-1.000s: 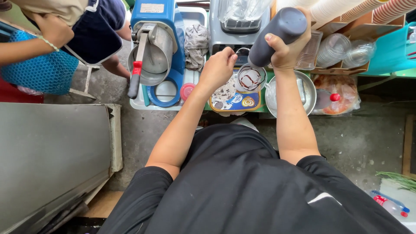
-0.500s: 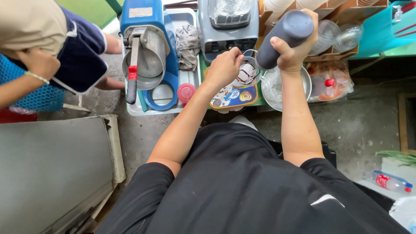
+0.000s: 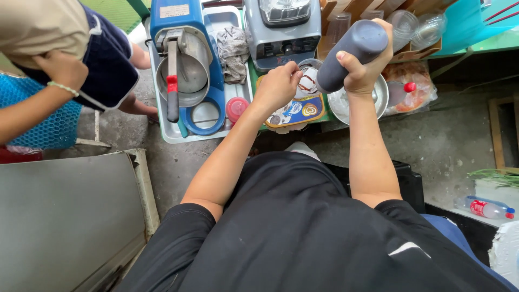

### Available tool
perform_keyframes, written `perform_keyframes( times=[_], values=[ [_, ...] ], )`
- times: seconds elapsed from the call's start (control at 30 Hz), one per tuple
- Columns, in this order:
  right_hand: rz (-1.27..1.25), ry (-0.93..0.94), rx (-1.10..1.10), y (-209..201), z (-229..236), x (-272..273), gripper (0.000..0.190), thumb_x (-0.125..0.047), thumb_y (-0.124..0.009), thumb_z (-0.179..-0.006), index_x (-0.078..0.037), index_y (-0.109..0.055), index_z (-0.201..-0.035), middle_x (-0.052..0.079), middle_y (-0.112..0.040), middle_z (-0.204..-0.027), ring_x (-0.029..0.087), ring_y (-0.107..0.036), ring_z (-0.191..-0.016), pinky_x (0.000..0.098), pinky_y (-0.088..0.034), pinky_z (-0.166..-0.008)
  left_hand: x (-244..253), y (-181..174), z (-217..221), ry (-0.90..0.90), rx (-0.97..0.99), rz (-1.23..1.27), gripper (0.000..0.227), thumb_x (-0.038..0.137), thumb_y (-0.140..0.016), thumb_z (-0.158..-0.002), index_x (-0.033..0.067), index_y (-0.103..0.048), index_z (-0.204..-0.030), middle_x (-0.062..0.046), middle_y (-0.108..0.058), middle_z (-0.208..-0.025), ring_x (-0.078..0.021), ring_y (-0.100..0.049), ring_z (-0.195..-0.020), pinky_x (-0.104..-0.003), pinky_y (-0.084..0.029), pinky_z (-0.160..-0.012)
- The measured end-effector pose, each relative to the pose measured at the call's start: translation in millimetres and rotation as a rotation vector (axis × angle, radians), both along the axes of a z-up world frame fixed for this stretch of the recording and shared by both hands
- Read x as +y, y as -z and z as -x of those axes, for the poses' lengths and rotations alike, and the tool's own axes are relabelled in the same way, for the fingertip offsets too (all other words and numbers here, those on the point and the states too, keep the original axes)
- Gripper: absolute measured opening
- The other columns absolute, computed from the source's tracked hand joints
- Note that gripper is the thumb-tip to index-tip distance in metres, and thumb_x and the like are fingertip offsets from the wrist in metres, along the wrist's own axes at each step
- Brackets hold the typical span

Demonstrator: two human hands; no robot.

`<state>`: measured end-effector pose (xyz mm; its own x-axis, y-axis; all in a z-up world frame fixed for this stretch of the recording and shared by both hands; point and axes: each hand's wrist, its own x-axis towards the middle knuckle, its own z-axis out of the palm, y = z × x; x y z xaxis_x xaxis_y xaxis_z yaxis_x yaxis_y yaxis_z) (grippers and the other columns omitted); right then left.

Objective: The person adds chocolate syrup to a cup of shaved ice, then pours Coca-Cola over it. They store the soda bottle in a refrigerator, scoop vanilla ice cream from a tub, and add it to the cup.

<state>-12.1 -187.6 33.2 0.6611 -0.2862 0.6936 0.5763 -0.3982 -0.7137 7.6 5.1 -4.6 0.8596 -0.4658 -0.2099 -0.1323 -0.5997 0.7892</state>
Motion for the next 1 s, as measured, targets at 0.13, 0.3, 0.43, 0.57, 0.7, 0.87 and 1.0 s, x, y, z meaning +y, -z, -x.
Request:
perform_keyframes(
  times=[0.13, 0.3, 0.43, 0.57, 0.7, 0.87, 1.0],
  values=[
    [-0.022, -0.012, -0.004, -2, 4, 11, 0.053, -0.03, -0.078, -0.072, -0.002, -0.055, -0.11, 0.008, -0.053, -0.099, 0.023, -0.052, -0.086, 0.0366, -0.045, -0.077, 12, -4, 5, -0.003, -0.041, -0.019, 0.026, 0.033, -0.043, -0.105, 0.013, -0.06, -0.101, -0.008, -0.074, -0.093, -0.032, -0.065, -0.086, -0.047, -0.043, -0.067],
    [-0.082, -0.072, -0.051, -10, 2, 22, 0.05, -0.025, -0.075, -0.071, -0.003, -0.054, -0.11, 0.009, -0.051, -0.1, 0.024, -0.05, -0.084, 0.0376, -0.045, -0.074, 26, -27, 9, -0.028, -0.002, -0.002, 0.027, 0.031, -0.043, -0.106, 0.0106, -0.058, -0.099, -0.01, -0.072, -0.094, -0.03, -0.063, -0.084, -0.046, -0.044, -0.067],
    [-0.071, 0.006, -0.068, -20, 2, 26, 0.046, -0.026, -0.073, -0.07, -0.002, -0.056, -0.106, 0.007, -0.051, -0.098, 0.023, -0.049, -0.084, 0.0369, -0.043, -0.073, 31, -34, 11, -0.042, -0.024, 0.022, 0.026, 0.031, -0.043, -0.105, 0.0112, -0.06, -0.101, -0.01, -0.073, -0.096, -0.0295, -0.064, -0.086, -0.045, -0.044, -0.068],
    [-0.284, 0.051, -0.105, -22, 4, 19, 0.038, -0.017, -0.069, -0.069, -0.004, -0.057, -0.103, 0.009, -0.048, -0.093, 0.025, -0.047, -0.08, 0.0389, -0.041, -0.069, 23, -35, 7, -0.009, -0.082, 0.055, 0.027, 0.031, -0.041, -0.105, 0.0124, -0.06, -0.103, -0.007, -0.072, -0.094, -0.0269, -0.063, -0.085, -0.044, -0.045, -0.069],
    [-0.777, 0.215, -0.03, -7, 4, -1, 0.029, -0.016, -0.074, -0.061, -0.005, -0.063, -0.085, 0.012, -0.061, -0.08, 0.03, -0.06, -0.07, 0.0437, -0.051, -0.055, 5, -46, 1, -0.006, -0.082, 0.057, 0.029, 0.037, -0.042, -0.102, 0.0202, -0.066, -0.105, -0.004, -0.064, -0.097, -0.0244, -0.062, -0.088, -0.041, -0.047, -0.075],
    [-1.15, 0.334, 0.117, -15, 16, -6, 0.057, -0.028, -0.076, -0.05, -0.002, -0.063, -0.099, 0.017, -0.063, -0.092, 0.035, -0.063, -0.082, 0.0482, -0.055, -0.064, -21, -35, -15, -0.046, -0.143, 0.058, 0.029, 0.039, -0.051, -0.097, 0.0224, -0.075, -0.099, -0.003, -0.062, -0.095, -0.0256, -0.063, -0.082, -0.042, -0.05, -0.068],
    [-1.339, 0.31, 0.213, -24, 20, -9, 0.061, -0.036, -0.071, -0.045, -0.003, -0.062, -0.095, 0.018, -0.063, -0.088, 0.036, -0.063, -0.079, 0.0458, -0.053, -0.062, -32, -37, -25, -0.024, -0.163, 0.036, 0.029, 0.034, -0.057, -0.095, 0.0207, -0.082, -0.1, -0.003, -0.062, -0.094, -0.0249, -0.066, -0.081, -0.042, -0.052, -0.067]
  ],
)
